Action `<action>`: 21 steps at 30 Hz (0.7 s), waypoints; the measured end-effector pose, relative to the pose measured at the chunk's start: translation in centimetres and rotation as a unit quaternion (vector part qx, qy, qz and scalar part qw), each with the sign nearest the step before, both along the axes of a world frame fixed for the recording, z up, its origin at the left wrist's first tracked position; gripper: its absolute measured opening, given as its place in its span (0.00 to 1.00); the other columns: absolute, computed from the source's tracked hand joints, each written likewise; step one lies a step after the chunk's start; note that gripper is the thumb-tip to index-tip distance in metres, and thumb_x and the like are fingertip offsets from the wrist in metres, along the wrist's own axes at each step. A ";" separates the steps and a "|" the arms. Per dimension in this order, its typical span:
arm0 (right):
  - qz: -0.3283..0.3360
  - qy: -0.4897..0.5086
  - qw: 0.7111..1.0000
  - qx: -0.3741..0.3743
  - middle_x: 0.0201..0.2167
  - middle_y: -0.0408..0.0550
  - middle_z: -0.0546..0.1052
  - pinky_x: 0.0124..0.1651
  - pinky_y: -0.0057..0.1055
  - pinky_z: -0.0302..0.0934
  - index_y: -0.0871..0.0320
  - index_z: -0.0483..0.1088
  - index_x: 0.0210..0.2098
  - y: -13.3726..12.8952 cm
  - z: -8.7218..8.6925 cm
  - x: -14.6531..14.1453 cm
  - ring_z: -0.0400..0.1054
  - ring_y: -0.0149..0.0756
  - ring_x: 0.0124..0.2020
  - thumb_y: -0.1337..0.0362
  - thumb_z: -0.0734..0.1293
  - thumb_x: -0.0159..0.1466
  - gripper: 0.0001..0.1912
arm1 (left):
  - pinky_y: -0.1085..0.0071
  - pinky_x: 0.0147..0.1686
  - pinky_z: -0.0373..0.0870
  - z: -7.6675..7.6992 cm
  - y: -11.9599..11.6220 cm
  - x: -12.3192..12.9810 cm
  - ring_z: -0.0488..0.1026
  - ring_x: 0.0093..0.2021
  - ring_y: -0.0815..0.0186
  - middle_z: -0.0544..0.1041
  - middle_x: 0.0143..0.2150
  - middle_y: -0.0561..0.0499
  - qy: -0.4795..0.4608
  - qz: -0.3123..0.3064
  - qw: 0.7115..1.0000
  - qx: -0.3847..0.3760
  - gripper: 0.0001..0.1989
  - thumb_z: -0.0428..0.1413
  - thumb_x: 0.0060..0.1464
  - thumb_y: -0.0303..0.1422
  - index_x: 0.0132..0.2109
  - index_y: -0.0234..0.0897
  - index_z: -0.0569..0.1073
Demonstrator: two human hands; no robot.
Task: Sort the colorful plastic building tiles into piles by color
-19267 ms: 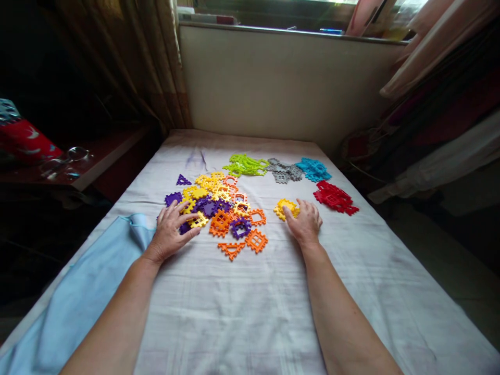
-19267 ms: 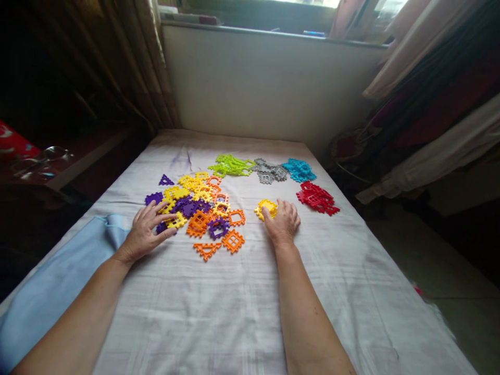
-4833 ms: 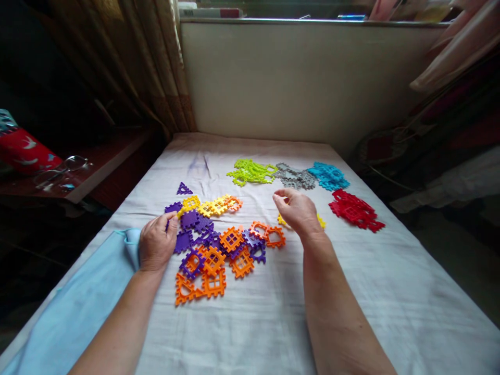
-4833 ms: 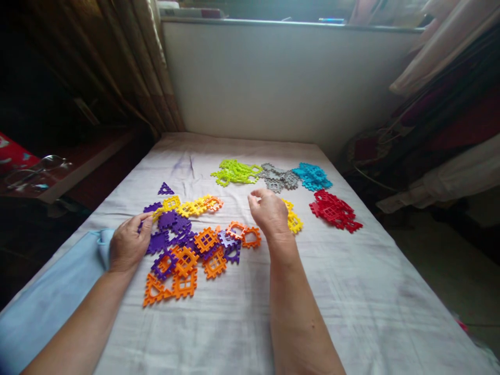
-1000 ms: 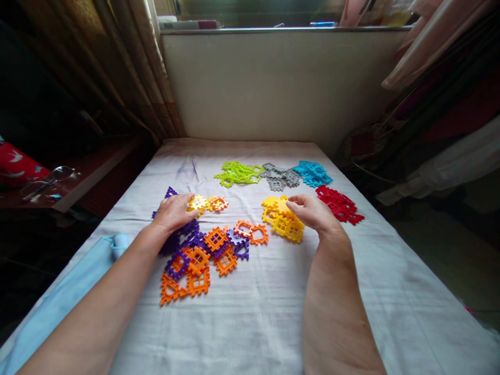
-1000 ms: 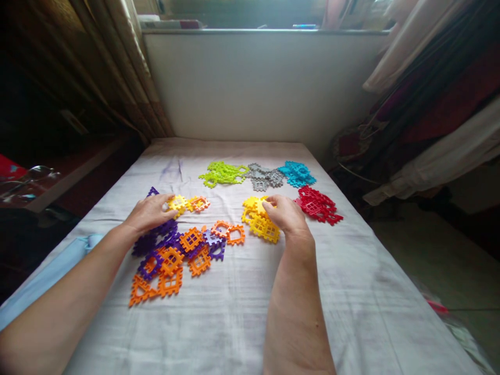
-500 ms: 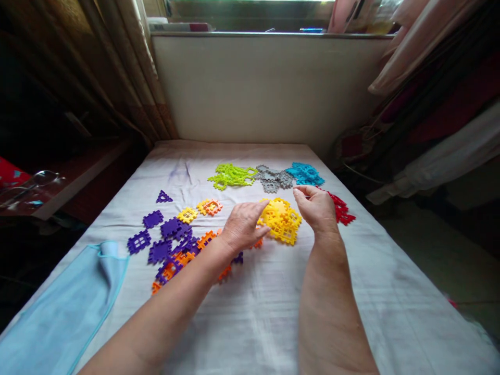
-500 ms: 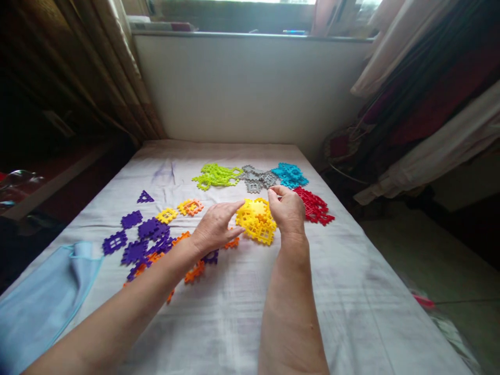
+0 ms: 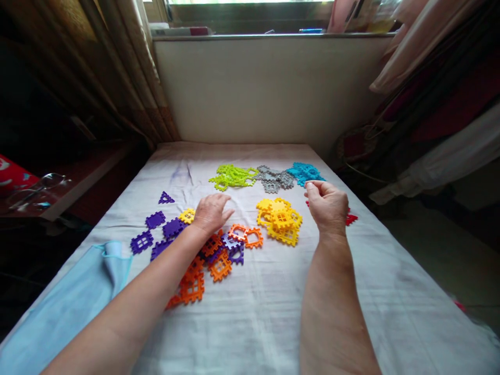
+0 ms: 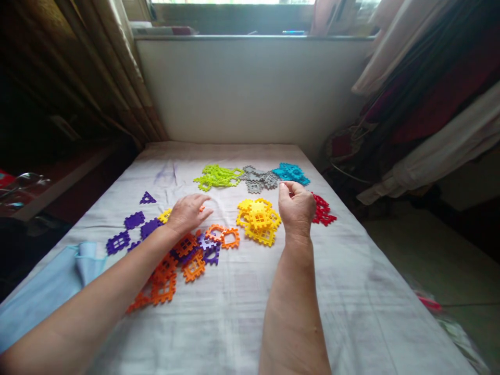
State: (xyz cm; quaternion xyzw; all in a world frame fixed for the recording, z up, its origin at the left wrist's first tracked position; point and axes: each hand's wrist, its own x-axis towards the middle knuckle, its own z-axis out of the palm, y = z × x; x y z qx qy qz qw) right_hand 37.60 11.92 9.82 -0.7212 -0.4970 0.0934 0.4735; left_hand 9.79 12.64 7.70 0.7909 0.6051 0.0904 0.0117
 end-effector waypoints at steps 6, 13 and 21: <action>0.005 -0.009 1.000 -0.016 0.34 0.51 0.82 0.41 0.33 0.68 0.58 0.78 0.41 0.1 0.1 -0.8 0.77 0.41 0.36 0.54 0.61 0.63 0.19 | 0.61 0.54 0.66 0.1 0.8 -3.5 0.73 0.55 0.54 0.78 0.54 0.45 0.098 0.031 0.994 -0.042 0.21 0.54 0.57 0.44 0.55 0.42 0.74; 0.017 -0.004 1.000 -0.009 0.34 0.52 0.82 0.42 0.33 0.68 0.59 0.78 0.41 0.0 0.1 -0.8 0.77 0.42 0.36 0.55 0.62 0.63 0.19 | 0.64 0.53 0.68 -0.5 0.4 -4.3 0.76 0.50 0.59 0.81 0.49 0.49 -0.032 -0.020 0.998 -0.045 0.20 0.49 0.60 0.44 0.52 0.44 0.77; 0.017 -0.005 1.000 -0.007 0.35 0.51 0.82 0.42 0.34 0.68 0.58 0.78 0.41 0.1 -0.1 -0.6 0.77 0.42 0.36 0.54 0.62 0.63 0.19 | 0.62 0.56 0.66 0.0 2.5 -7.0 0.71 0.59 0.53 0.74 0.60 0.45 0.081 0.052 0.987 -0.130 0.28 0.58 0.49 0.45 0.58 0.45 0.73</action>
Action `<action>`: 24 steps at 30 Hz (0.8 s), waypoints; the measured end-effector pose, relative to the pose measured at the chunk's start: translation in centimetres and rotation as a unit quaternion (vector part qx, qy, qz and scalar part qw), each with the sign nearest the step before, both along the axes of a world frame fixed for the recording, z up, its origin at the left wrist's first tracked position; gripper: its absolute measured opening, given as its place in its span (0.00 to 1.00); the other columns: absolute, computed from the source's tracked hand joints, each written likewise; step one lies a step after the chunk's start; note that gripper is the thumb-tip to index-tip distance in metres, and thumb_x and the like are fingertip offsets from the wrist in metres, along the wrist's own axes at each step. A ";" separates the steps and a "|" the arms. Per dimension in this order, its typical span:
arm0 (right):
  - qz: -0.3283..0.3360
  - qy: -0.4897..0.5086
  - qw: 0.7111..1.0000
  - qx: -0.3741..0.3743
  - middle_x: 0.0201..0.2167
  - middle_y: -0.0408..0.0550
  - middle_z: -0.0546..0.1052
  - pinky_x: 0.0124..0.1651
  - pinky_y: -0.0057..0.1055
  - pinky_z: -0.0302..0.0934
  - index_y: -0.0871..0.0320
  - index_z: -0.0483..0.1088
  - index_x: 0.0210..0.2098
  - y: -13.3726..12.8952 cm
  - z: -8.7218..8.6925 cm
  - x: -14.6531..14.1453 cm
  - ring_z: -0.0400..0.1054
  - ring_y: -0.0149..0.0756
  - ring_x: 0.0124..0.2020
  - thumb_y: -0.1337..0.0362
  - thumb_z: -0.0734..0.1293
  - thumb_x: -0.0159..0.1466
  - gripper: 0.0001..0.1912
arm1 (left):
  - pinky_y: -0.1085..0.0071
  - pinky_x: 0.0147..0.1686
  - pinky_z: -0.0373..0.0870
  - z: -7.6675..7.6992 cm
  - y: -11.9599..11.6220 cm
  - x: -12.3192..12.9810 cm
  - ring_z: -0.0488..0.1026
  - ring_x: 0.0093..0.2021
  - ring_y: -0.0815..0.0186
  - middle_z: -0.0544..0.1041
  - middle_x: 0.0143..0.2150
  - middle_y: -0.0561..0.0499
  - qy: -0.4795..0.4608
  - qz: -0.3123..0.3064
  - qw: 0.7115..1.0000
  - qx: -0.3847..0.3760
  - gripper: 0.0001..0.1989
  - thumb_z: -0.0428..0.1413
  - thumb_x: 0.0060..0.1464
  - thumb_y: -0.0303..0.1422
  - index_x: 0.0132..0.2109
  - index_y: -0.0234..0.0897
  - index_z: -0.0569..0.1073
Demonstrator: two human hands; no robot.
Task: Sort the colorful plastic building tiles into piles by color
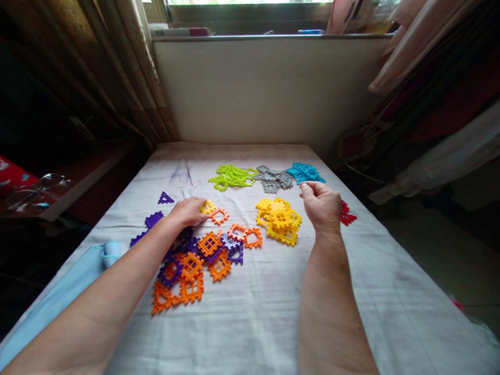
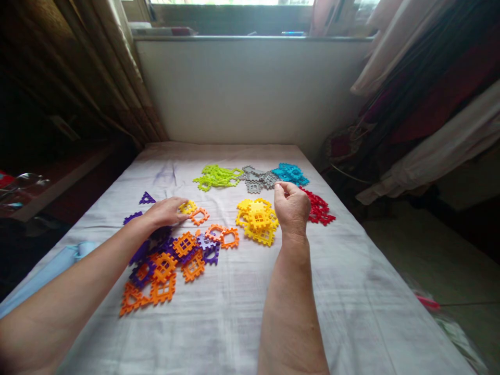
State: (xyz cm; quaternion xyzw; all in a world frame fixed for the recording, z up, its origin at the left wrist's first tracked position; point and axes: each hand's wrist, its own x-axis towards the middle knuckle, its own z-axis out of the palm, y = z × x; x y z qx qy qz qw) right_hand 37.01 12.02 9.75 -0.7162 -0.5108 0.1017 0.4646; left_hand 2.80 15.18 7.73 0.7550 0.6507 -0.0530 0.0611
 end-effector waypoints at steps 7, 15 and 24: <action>-0.001 0.007 1.000 -0.004 0.35 0.53 0.82 0.42 0.34 0.68 0.59 0.78 0.41 -0.1 0.3 -0.2 0.77 0.42 0.36 0.55 0.62 0.63 0.19 | 0.66 0.53 0.69 0.5 1.1 0.3 0.74 0.56 0.55 0.77 0.57 0.46 -0.025 0.021 0.999 0.015 0.26 0.57 0.51 0.41 0.58 0.44 0.73; 0.006 0.020 1.000 -0.006 0.34 0.53 0.82 0.42 0.34 0.68 0.59 0.79 0.40 -0.3 0.5 -0.4 0.77 0.42 0.35 0.56 0.62 0.62 0.18 | 0.69 0.58 0.66 -0.3 0.1 9.2 0.72 0.59 0.60 0.74 0.61 0.47 -0.177 -0.077 0.981 0.017 0.31 0.59 0.54 0.41 0.64 0.42 0.67; 0.008 0.013 0.999 0.033 0.31 0.52 0.82 0.40 0.35 0.68 0.59 0.79 0.38 0.1 -0.2 -0.1 0.77 0.42 0.33 0.54 0.62 0.61 0.18 | 0.68 0.61 0.63 -0.3 -1.2 9.7 0.69 0.62 0.59 0.71 0.64 0.46 -0.182 -0.092 0.979 0.013 0.30 0.59 0.55 0.41 0.63 0.40 0.68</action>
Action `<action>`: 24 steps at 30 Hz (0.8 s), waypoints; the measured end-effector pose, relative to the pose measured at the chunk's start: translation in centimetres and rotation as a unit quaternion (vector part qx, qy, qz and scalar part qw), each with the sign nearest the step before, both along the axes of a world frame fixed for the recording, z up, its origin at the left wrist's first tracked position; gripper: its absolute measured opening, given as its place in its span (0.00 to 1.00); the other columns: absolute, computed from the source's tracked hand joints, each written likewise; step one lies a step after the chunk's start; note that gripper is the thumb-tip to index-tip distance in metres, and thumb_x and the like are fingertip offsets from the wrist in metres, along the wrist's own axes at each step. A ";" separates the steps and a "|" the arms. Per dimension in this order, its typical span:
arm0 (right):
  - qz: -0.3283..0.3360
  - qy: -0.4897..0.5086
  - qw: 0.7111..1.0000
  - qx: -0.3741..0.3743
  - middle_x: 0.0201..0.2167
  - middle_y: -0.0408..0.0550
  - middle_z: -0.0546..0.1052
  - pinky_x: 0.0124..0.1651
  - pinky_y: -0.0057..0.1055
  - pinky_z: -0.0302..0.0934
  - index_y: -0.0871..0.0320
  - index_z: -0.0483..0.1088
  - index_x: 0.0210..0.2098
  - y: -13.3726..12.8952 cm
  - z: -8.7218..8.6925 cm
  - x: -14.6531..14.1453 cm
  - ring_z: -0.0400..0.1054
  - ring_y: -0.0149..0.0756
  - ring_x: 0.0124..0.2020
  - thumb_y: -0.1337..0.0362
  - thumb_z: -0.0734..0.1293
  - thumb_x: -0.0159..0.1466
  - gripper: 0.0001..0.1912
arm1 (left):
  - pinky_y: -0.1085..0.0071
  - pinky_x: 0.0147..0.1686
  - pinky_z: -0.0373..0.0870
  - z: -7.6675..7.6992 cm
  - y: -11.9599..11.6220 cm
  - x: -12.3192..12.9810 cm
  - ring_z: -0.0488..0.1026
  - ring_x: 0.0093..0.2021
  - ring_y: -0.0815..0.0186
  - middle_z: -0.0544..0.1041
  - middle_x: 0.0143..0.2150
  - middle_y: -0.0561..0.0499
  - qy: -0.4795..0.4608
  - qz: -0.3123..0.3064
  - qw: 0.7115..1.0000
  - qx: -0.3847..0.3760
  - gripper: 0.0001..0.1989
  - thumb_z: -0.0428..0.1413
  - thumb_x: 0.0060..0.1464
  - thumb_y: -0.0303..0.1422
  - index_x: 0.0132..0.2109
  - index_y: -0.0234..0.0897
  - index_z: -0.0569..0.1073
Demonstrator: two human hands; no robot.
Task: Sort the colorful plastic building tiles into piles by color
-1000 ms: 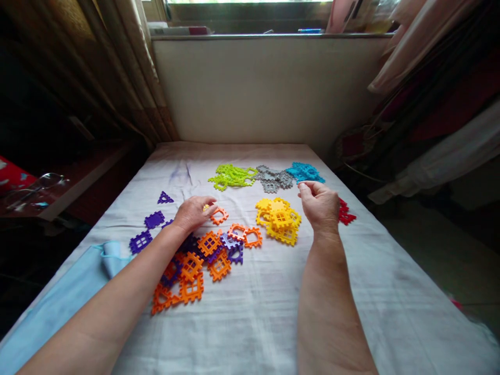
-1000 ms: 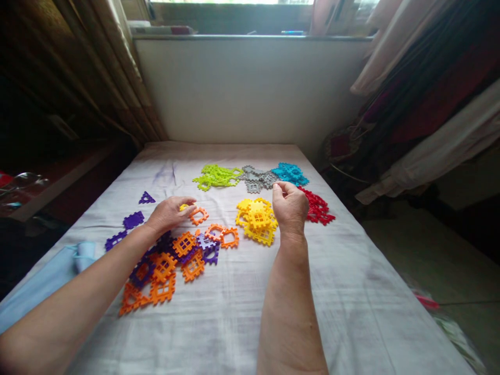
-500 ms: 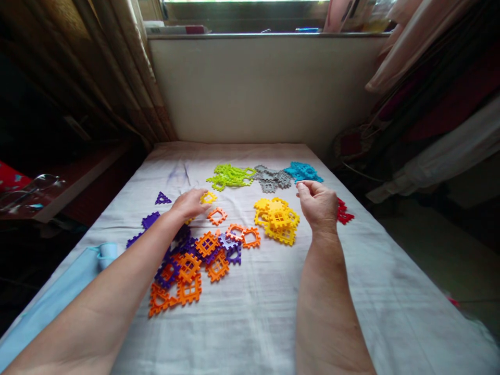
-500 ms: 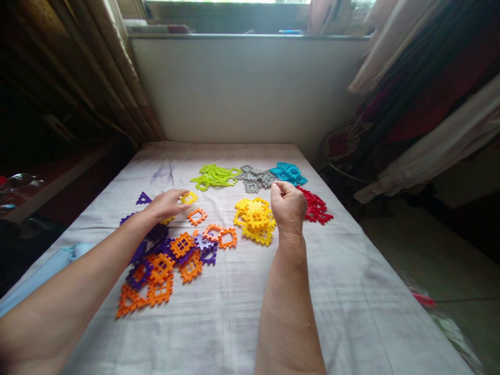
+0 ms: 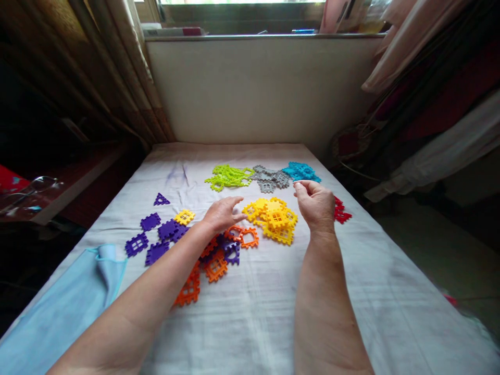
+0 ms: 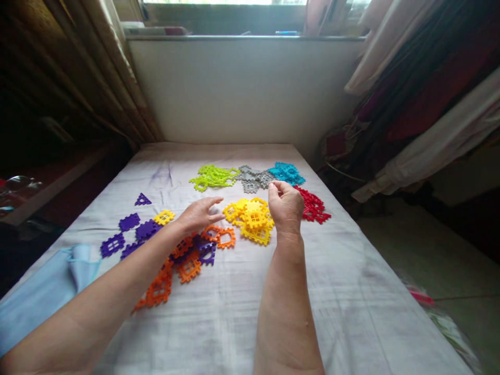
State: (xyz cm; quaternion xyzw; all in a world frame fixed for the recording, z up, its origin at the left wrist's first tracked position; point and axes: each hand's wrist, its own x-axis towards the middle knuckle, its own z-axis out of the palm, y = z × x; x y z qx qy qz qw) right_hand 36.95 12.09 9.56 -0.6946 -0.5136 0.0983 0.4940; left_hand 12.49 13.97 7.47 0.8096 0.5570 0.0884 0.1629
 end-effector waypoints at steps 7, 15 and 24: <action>0.014 0.004 1.000 0.005 0.30 0.52 0.82 0.39 0.37 0.68 0.59 0.79 0.37 0.1 0.0 -0.6 0.76 0.42 0.32 0.52 0.63 0.61 0.19 | 0.58 0.56 0.66 2.9 -1.0 -9.1 0.70 0.60 0.47 0.74 0.59 0.38 0.273 0.139 0.951 -0.044 0.30 0.56 0.51 0.50 0.56 0.37 0.73; 0.023 0.008 1.000 -0.012 0.29 0.52 0.81 0.38 0.36 0.67 0.59 0.79 0.36 0.0 0.1 -0.8 0.77 0.43 0.32 0.53 0.64 0.60 0.18 | 0.60 0.54 0.69 2.1 -0.6 -11.8 0.73 0.57 0.50 0.76 0.58 0.41 0.195 0.196 0.959 -0.067 0.31 0.55 0.51 0.46 0.60 0.39 0.70; 0.041 -0.016 0.997 -0.058 0.28 0.50 0.81 0.38 0.35 0.66 0.58 0.79 0.36 0.2 -0.1 -1.4 0.75 0.42 0.32 0.55 0.63 0.60 0.16 | 0.66 0.56 0.69 0.4 -0.5 -1.9 0.74 0.55 0.59 0.75 0.59 0.45 -0.097 0.078 0.992 -0.018 0.33 0.61 0.50 0.38 0.63 0.38 0.67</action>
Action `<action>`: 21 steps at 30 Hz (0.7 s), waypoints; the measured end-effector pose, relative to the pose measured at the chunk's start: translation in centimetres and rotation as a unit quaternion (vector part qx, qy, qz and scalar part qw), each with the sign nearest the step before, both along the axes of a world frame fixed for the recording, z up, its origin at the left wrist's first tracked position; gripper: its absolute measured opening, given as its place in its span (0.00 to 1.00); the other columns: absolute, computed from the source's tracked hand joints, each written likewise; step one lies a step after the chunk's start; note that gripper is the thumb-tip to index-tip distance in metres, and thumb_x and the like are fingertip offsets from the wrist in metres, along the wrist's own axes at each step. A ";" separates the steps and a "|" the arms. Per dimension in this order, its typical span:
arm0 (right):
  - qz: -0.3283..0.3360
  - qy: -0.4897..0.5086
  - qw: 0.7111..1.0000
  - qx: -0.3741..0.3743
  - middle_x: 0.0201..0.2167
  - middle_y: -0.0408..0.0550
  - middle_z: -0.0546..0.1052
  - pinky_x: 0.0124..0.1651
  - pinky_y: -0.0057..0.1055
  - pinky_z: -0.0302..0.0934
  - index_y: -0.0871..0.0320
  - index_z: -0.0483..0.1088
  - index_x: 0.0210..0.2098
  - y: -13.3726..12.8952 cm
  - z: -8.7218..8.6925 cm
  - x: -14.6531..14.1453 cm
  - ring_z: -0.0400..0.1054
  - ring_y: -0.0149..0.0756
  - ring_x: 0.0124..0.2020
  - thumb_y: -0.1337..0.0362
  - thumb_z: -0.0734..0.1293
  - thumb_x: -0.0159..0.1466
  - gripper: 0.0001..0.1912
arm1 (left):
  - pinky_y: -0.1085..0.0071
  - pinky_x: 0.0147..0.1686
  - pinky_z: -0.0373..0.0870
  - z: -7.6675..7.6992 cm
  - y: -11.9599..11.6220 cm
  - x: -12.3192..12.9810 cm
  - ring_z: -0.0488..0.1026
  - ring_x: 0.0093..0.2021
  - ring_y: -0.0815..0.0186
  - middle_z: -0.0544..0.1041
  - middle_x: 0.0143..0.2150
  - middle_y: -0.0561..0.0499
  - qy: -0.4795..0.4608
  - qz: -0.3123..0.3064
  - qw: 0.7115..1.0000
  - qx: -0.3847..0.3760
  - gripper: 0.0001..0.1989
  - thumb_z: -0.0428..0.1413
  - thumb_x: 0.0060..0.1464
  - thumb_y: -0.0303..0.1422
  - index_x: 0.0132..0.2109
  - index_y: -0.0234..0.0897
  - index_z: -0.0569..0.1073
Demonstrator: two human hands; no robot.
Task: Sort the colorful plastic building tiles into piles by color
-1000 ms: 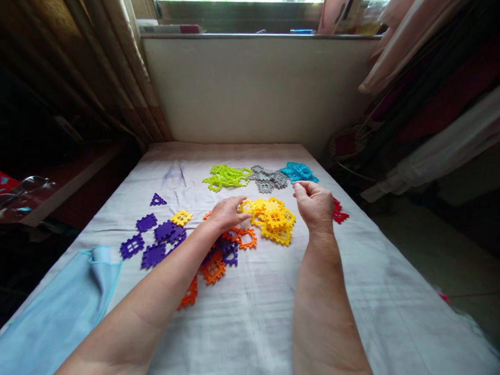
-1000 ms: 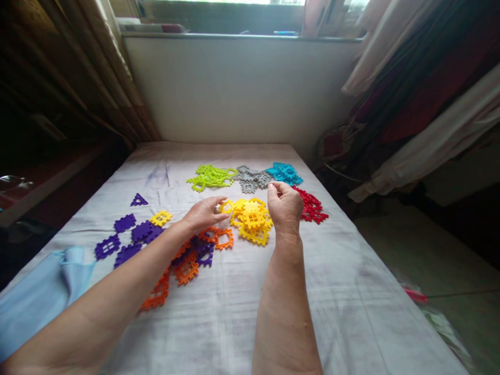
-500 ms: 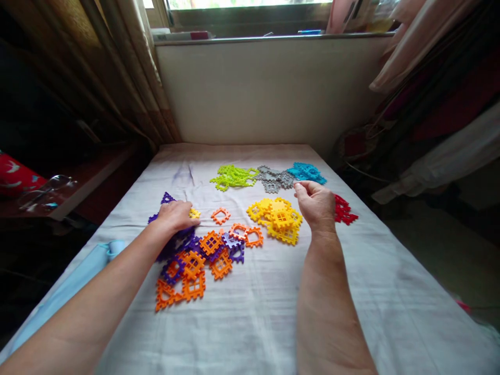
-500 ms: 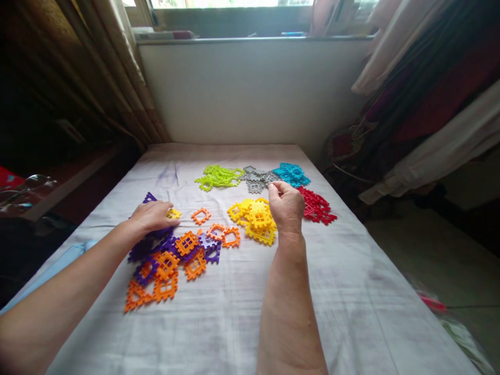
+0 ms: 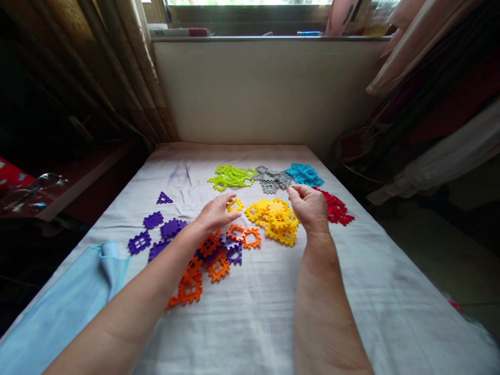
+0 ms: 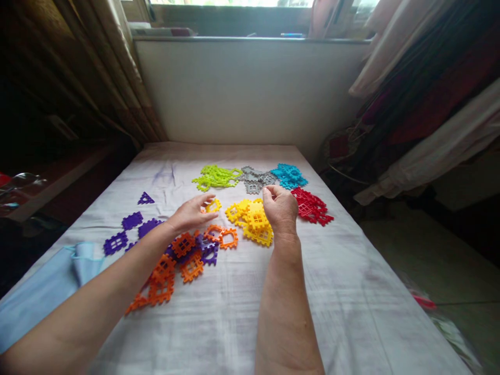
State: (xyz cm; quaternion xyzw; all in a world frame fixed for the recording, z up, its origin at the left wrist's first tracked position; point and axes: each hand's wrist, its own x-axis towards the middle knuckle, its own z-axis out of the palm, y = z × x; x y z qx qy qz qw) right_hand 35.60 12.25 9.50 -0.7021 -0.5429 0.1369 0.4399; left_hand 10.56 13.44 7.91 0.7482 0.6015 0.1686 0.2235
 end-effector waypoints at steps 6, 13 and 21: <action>0.002 -0.040 0.999 -0.021 0.28 0.49 0.81 0.35 0.33 0.64 0.56 0.80 0.37 0.1 0.0 0.0 0.74 0.40 0.31 0.55 0.62 0.62 0.17 | 0.62 0.62 0.65 -1.2 -1.0 5.4 0.70 0.61 0.56 0.72 0.63 0.43 -0.007 -0.065 0.998 0.023 0.36 0.64 0.50 0.40 0.64 0.38 0.65; 0.169 -0.235 0.957 -0.035 0.50 0.51 0.79 0.53 0.40 0.62 0.51 0.78 0.49 -0.7 -2.0 -3.7 0.71 0.44 0.51 0.60 0.62 0.66 0.16 | 0.53 0.61 0.62 -2.2 -6.8 3.6 0.69 0.59 0.52 0.74 0.57 0.43 0.085 -0.067 0.990 0.091 0.23 0.62 0.51 0.43 0.52 0.39 0.72; 0.303 -0.403 0.863 -0.036 0.65 0.53 0.66 0.64 0.54 0.45 0.44 0.72 0.57 -1.8 -4.4 -4.9 0.55 0.52 0.66 0.52 0.60 0.69 0.19 | 0.51 0.61 0.59 -2.7 -9.3 2.0 0.68 0.57 0.54 0.74 0.54 0.45 0.112 -0.099 0.982 0.118 0.16 0.58 0.57 0.42 0.51 0.43 0.73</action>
